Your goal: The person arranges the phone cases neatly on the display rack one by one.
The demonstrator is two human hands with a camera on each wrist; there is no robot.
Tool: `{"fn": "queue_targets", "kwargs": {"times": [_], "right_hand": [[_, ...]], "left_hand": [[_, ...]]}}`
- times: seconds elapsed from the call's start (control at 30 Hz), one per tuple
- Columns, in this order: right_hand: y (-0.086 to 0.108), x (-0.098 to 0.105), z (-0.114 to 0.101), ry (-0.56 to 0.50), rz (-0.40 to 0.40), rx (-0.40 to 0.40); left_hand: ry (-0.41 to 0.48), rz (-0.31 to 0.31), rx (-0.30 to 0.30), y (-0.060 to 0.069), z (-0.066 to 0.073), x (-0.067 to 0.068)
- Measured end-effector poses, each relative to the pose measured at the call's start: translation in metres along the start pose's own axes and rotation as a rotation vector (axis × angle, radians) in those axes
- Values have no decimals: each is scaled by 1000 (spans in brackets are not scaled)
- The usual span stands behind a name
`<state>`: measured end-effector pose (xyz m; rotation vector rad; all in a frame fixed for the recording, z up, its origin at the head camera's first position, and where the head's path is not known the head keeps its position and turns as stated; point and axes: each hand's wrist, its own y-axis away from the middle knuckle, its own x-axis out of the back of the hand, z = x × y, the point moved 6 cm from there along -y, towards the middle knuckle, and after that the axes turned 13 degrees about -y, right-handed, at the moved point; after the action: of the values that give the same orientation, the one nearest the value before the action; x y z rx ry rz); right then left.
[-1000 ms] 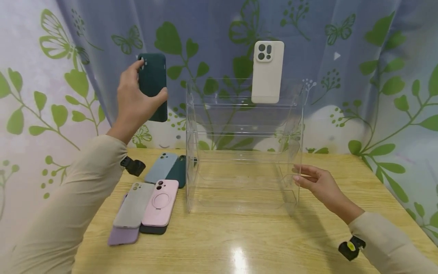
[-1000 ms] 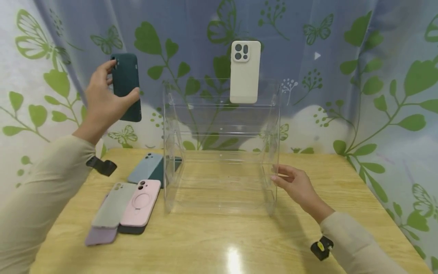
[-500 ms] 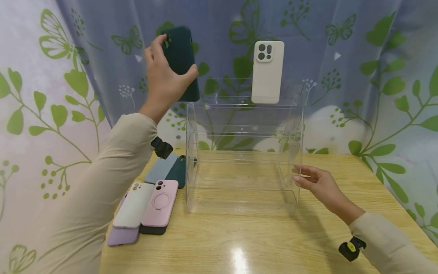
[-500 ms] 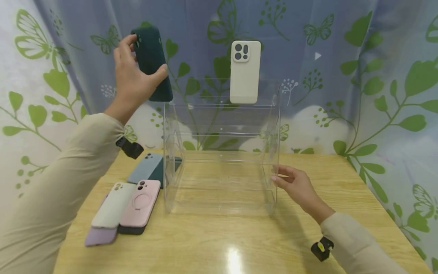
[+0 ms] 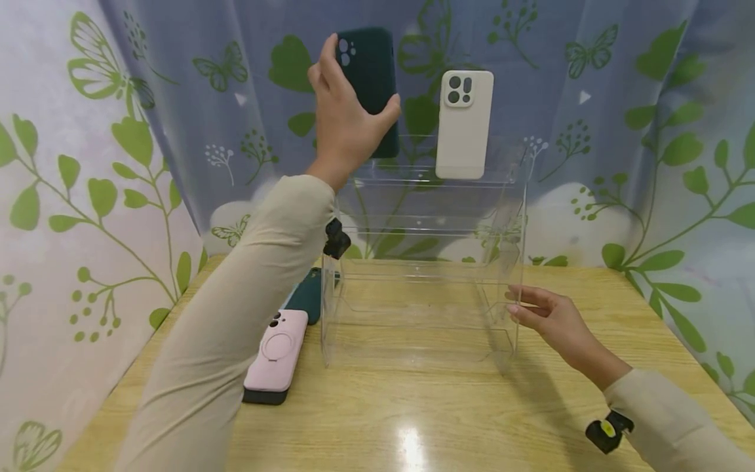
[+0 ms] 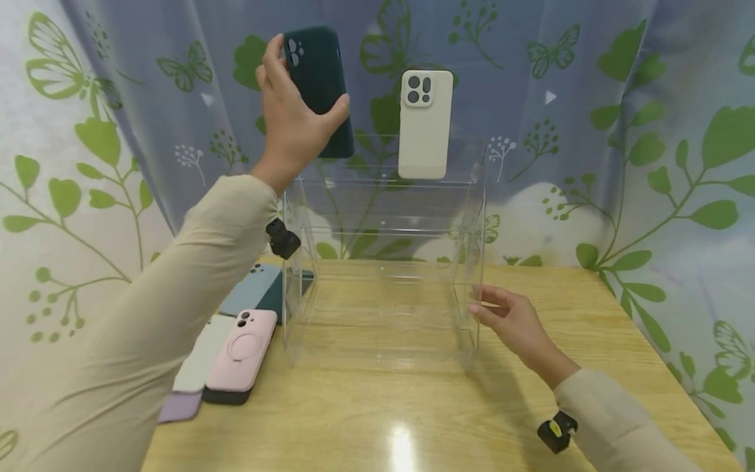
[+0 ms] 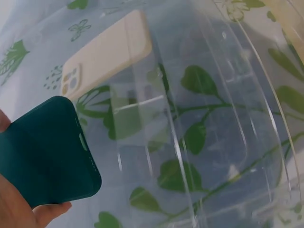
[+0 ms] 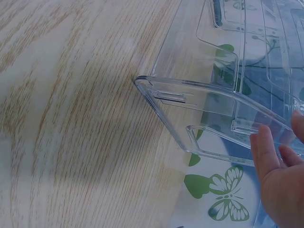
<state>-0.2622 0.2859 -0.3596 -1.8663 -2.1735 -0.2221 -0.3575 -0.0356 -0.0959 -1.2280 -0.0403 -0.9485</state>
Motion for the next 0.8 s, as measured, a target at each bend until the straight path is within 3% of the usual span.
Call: {"fn": "queue_targets", "kwargs": {"times": [0.13, 0.37, 0.63, 0.8], "right_hand": [[0, -1, 2, -2, -5, -6], [-1, -1, 1, 18, -4, 8], [-1, -1, 1, 4, -4, -3], [0, -1, 3, -11, -1, -6]], "left_hand": [[38, 35, -11, 2, 6, -14], [60, 112, -106, 4, 7, -35], [29, 102, -135, 7, 1, -48], [17, 106, -113, 9, -5, -54]]}}
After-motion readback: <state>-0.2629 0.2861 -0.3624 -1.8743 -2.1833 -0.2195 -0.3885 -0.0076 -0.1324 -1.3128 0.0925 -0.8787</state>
